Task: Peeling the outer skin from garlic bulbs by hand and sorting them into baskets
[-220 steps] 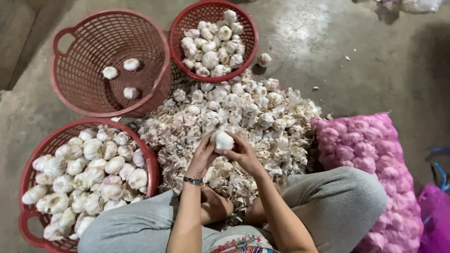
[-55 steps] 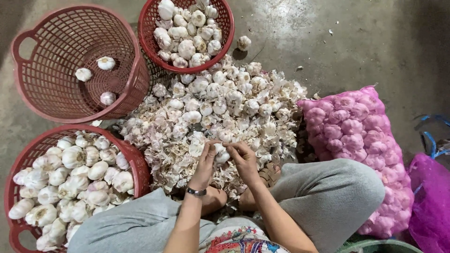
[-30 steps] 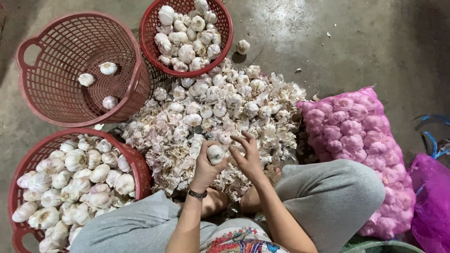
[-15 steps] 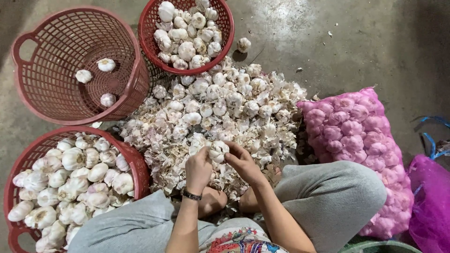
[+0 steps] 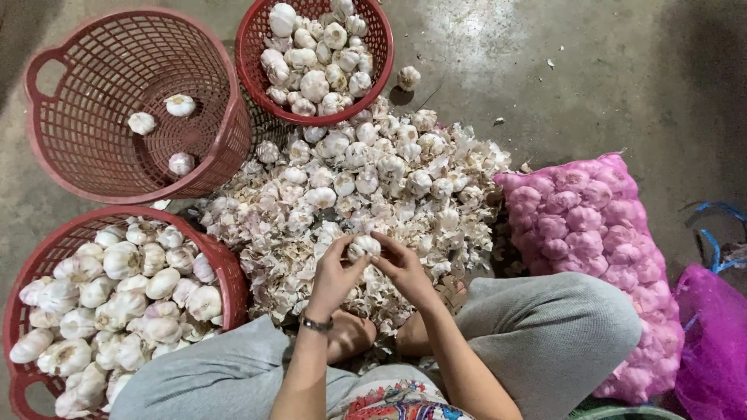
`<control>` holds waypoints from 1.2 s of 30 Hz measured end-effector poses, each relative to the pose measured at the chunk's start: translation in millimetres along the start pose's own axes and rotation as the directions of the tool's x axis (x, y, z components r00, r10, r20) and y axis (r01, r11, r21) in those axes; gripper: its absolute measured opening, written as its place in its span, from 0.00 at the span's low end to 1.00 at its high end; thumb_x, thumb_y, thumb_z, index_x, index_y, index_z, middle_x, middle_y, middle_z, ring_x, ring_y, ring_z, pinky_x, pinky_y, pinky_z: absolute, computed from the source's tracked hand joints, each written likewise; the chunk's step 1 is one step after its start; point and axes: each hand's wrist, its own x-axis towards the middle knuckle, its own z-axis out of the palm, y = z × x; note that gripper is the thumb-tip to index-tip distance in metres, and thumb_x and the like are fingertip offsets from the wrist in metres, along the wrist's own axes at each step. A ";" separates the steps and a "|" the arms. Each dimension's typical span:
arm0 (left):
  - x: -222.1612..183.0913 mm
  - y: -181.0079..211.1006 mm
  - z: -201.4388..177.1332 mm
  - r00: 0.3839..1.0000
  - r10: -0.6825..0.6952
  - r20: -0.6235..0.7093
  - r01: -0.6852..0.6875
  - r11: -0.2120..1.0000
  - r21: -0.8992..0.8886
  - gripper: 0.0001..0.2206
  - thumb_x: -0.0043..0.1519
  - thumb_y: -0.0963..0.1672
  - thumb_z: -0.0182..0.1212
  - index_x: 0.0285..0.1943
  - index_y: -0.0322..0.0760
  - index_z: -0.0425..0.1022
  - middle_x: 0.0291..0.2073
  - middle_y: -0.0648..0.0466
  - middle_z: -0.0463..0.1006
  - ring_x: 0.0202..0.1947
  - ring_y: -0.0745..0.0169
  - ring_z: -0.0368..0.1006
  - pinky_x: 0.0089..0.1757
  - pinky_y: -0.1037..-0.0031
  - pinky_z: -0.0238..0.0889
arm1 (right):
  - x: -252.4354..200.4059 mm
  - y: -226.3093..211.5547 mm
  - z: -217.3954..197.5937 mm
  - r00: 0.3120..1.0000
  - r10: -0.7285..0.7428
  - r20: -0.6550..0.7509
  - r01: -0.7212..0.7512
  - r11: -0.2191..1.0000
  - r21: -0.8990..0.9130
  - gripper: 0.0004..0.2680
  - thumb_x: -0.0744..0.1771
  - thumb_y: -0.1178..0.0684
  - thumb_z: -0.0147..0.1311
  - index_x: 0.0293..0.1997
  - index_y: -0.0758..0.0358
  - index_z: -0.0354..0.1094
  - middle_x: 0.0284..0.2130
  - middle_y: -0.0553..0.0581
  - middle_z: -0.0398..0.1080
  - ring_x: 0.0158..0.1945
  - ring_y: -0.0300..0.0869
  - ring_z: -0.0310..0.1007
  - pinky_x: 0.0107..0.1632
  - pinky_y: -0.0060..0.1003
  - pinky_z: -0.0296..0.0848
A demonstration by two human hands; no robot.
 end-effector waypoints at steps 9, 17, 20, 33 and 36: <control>130.3 -17.0 -19.1 0.972 -0.169 -0.161 -0.070 0.448 -0.891 0.15 0.67 0.51 0.56 0.54 0.40 0.74 0.45 0.48 0.80 0.47 0.52 0.77 0.56 0.61 0.68 | 0.8 4.4 -33.4 0.942 -0.060 -0.329 -0.059 0.939 -0.339 0.18 0.68 0.56 0.57 0.67 0.65 0.63 0.61 0.76 0.64 0.57 0.67 0.71 0.58 0.57 0.72; 166.6 -186.5 5.4 0.921 -0.337 -0.197 0.361 0.544 0.758 0.19 0.65 0.47 0.51 0.65 0.64 0.60 0.62 0.47 0.64 0.58 0.34 0.70 0.57 0.51 0.59 | 7.3 7.4 -36.5 0.947 0.007 -0.321 -0.122 0.933 -0.340 0.15 0.68 0.53 0.57 0.62 0.57 0.70 0.58 0.67 0.69 0.56 0.61 0.75 0.57 0.52 0.74; 141.3 -232.5 14.7 0.927 -0.347 -0.142 0.362 0.726 0.585 0.23 0.64 0.51 0.57 0.67 0.50 0.60 0.51 0.36 0.74 0.56 0.32 0.73 0.54 0.49 0.64 | 12.8 24.7 -43.5 0.954 0.019 -0.299 -0.124 0.933 -0.338 0.14 0.68 0.53 0.56 0.61 0.58 0.71 0.56 0.65 0.71 0.53 0.57 0.77 0.55 0.49 0.75; 28.6 -40.7 21.0 0.888 -0.436 0.145 0.449 0.753 -0.481 0.33 0.68 0.62 0.41 0.33 0.31 0.74 0.11 0.56 0.61 0.08 0.72 0.52 0.16 0.81 0.44 | 13.9 17.1 -21.6 0.984 -0.161 0.078 0.177 0.818 -0.547 0.18 0.65 0.50 0.64 0.63 0.51 0.70 0.48 0.67 0.69 0.41 0.55 0.77 0.43 0.43 0.76; 10.4 -55.8 15.7 0.957 -0.273 0.095 0.289 0.906 -0.308 0.27 0.74 0.54 0.37 0.28 0.36 0.69 0.08 0.59 0.57 0.08 0.73 0.50 0.18 0.83 0.40 | 14.2 30.6 -20.8 0.999 -0.024 -0.040 0.009 0.942 -0.335 0.12 0.68 0.48 0.59 0.54 0.62 0.72 0.26 0.62 0.74 0.26 0.45 0.76 0.32 0.38 0.76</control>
